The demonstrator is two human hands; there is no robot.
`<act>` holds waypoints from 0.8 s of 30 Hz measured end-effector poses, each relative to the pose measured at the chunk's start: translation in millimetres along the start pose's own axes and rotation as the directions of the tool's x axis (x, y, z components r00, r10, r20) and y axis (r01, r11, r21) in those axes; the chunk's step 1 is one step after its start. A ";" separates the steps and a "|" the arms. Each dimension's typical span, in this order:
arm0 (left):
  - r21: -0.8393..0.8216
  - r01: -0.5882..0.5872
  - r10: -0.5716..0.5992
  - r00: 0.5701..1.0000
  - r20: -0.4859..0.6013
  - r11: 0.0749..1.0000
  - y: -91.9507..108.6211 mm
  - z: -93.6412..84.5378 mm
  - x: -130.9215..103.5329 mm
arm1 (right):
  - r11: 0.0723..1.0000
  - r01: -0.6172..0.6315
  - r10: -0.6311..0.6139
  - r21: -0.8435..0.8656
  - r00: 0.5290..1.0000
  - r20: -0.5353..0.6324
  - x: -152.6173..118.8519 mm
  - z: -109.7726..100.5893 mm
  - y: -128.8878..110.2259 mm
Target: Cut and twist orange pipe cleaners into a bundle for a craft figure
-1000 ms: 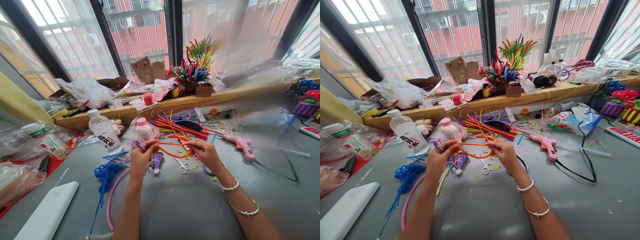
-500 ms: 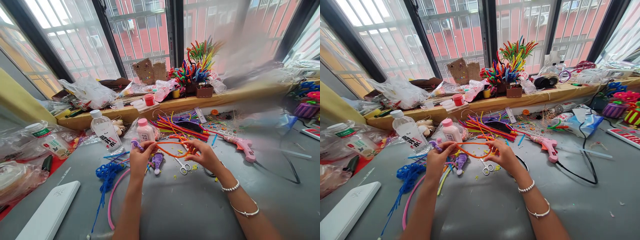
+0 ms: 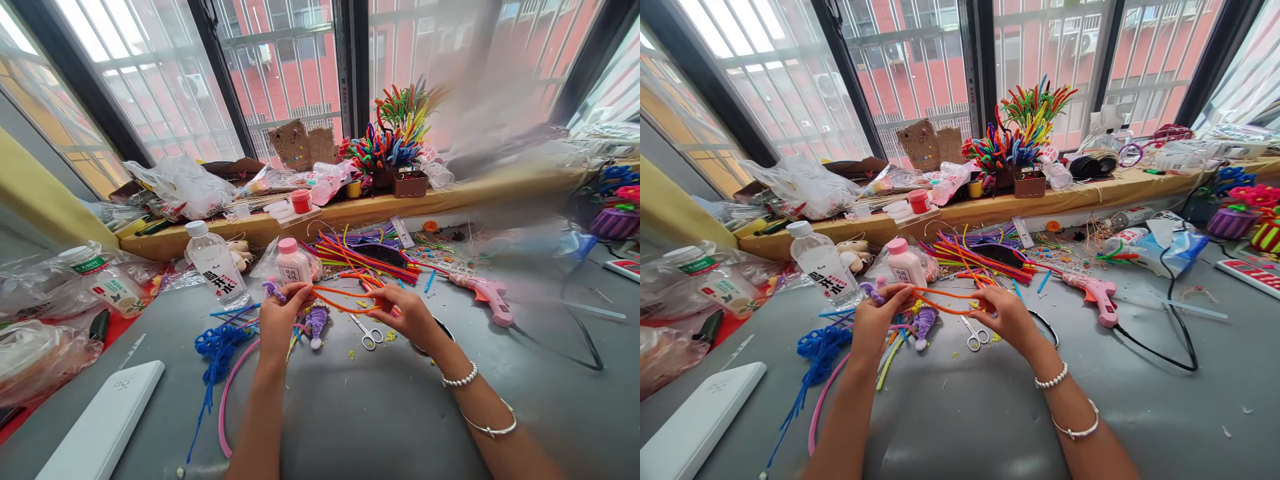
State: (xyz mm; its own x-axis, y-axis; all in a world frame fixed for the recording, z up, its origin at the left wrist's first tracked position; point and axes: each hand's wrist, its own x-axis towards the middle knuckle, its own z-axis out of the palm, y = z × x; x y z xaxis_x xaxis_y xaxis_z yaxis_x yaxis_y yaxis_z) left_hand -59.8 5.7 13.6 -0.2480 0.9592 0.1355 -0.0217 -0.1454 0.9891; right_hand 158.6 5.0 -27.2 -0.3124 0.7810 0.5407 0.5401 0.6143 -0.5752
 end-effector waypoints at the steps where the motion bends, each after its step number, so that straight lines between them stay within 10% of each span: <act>1: 0.004 0.004 -0.004 1.000 0.004 1.000 0.1 -0.6 0.1 | 1.000 0.000 0.000 0.001 1.000 -0.007 0.2 0.0 0.2; 24: 0.177 0.109 -0.125 0.989 0.082 0.978 5.5 -3.6 -1.3 | 0.997 -0.020 0.024 0.080 0.998 -0.050 1.0 -5.3 10.3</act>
State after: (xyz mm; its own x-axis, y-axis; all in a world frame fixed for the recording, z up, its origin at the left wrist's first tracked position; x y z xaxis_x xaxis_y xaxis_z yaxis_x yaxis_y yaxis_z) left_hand -63.1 2.8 18.6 -0.1631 0.9865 0.0155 0.1232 0.0048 0.9924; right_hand 167.9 11.5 -29.4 -0.2596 0.7890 0.5569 0.4820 0.6056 -0.6332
